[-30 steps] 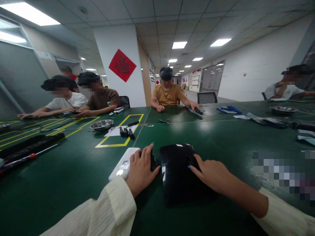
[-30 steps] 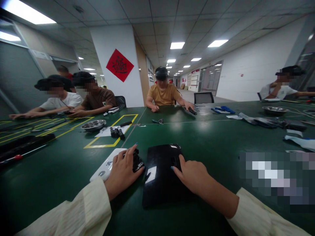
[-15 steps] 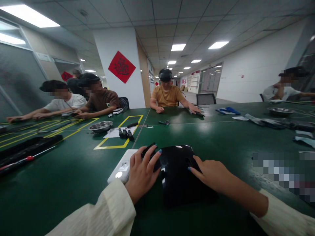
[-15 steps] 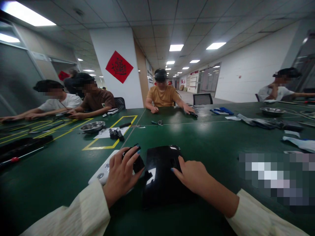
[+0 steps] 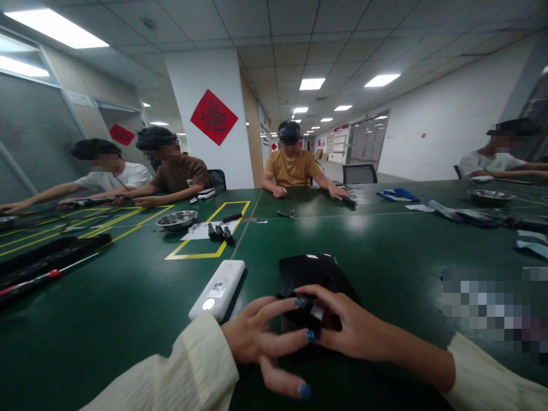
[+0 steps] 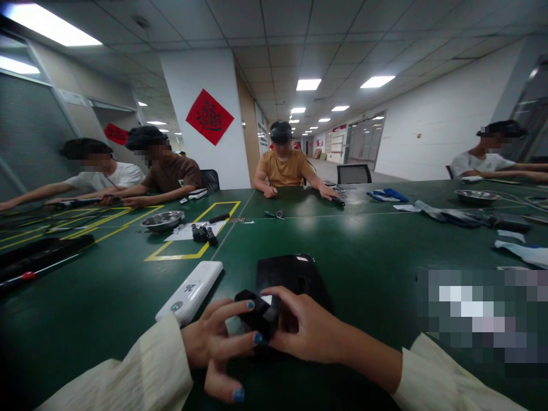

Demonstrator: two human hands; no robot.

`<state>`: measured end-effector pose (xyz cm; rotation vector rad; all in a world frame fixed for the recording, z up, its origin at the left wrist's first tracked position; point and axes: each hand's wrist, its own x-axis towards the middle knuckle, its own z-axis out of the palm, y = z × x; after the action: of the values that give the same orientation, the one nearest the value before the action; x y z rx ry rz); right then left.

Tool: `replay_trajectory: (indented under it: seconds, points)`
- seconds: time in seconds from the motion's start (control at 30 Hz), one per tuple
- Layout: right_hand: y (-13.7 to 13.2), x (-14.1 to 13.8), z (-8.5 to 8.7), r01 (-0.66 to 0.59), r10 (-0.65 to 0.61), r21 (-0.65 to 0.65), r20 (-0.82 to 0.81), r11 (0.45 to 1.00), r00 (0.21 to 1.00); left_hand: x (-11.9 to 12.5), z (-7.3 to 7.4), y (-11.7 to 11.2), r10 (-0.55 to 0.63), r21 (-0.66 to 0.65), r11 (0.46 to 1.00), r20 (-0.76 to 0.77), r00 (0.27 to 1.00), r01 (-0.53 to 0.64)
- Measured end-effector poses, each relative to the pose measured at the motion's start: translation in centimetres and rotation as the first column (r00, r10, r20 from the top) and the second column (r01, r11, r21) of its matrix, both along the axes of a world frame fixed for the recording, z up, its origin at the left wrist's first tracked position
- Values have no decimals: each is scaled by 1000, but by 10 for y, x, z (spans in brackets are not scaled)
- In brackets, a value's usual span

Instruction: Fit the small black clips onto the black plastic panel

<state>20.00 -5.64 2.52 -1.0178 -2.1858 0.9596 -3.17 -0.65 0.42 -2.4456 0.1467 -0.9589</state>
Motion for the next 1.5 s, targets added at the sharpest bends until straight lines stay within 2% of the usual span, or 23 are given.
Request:
replay_trajectory:
  seconds: [0.07, 0.17, 0.27, 0.4, 0.53, 0.67, 0.77, 0.9, 0.97, 1.07, 1.3, 1.5]
  points:
    - [-2, -2, -1, -85, 86, 36, -30, 996, 996, 1, -1, -1, -29, 70, 997, -11, 1000, 30]
    - [-3, -5, -2, -161, 167, 103, -48, 981, 985, 5, -1, -4, -52, 69, 996, 13, 999, 51]
    - [-5, -7, -4, -163, 171, 123, -53, 979, 984, 7, 2, -7, -68, 21, 997, -31, 997, 68]
    - [-4, -11, -12, -146, 156, 96, -114, 985, 981, 9, 5, -7, 13, -14, 1000, -70, 997, -14]
    - [3, -12, -22, -21, 13, -26, -282, 999, 959, 10, 6, -6, 125, -22, 992, 53, 991, -124]
    - [14, -4, -19, 162, -208, -146, -400, 976, 893, 8, 8, -5, 197, -111, 977, 129, 972, -183]
    - [22, 7, -14, 343, -382, -168, -407, 924, 830, 7, 10, -4, 219, -192, 961, 80, 972, -201]
    - [33, 22, -13, 546, -567, -160, -310, 822, 763, 8, 12, -2, 234, -271, 940, 66, 970, -209]
    - [38, 29, -16, 584, -597, -129, -247, 801, 763, 8, 13, -1, 250, -298, 929, 68, 966, -219]
    - [44, 35, -21, 590, -594, -84, -186, 803, 783, 10, 15, -1, 256, -330, 916, 46, 966, -227]
    - [51, 34, -29, 528, -534, -92, -232, 844, 813, 11, 16, -1, 252, -366, 902, 19, 967, -228]
    - [51, 34, -27, 582, -570, 2, -194, 813, 798, 12, 13, 0, 250, -403, 886, 0, 968, -229]
